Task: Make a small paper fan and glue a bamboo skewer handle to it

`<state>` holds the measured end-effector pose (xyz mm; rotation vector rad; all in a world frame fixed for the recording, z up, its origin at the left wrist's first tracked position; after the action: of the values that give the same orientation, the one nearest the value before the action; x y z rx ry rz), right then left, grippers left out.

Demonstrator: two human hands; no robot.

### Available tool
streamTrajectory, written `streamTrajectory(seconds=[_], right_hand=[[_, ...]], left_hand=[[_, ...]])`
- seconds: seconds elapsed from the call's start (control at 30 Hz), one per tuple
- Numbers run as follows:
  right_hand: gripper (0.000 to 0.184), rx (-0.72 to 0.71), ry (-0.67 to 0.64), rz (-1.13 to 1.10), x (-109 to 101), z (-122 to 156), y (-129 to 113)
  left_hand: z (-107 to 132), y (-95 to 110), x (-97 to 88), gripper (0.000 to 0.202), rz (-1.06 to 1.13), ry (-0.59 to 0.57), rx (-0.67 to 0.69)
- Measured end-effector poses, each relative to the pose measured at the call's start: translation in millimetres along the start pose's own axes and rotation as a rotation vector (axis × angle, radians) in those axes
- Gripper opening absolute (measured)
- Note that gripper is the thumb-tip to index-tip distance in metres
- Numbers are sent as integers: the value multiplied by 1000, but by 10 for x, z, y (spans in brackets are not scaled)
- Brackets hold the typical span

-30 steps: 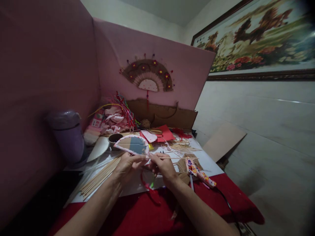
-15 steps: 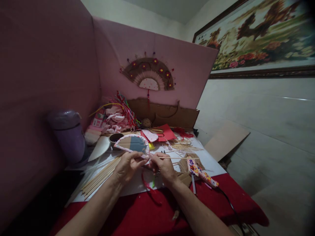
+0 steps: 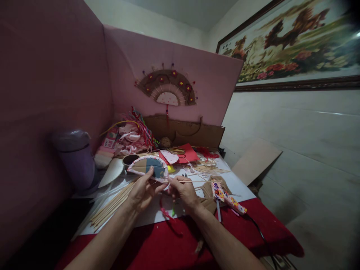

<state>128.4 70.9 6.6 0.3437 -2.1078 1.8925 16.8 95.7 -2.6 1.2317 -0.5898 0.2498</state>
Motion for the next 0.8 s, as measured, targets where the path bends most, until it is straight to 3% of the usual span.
streamTrajectory(seconds=[0.3, 0.47, 0.57, 0.7, 0.8], right_hand=[[38, 6, -32, 65, -13, -3, -5], [28, 0, -36, 257, -40, 36, 48], [15, -105, -124, 597, 126, 127, -101], [15, -290, -234, 1253, 510, 220, -297], [14, -402, -413, 1538, 889, 181, -182]], left_hand=[[-43, 43, -81, 15, 29, 42, 31], [-25, 183, -80, 18, 108, 48, 78], [19, 402, -50, 15, 195, 0, 168], [144, 736, 52, 15, 197, -139, 310], [238, 903, 74, 17, 104, -168, 398]])
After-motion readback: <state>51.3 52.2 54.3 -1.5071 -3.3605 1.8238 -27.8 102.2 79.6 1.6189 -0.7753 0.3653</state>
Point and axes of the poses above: each hand's wrist, its own z-axis away from the middle knuckle, its own x-axis out of the palm, y = z × x, the point moved 10 cm from there along -z, towards the middle knuckle, and after that the axes turned 10 degrees about -z, right-handed, at the moved point
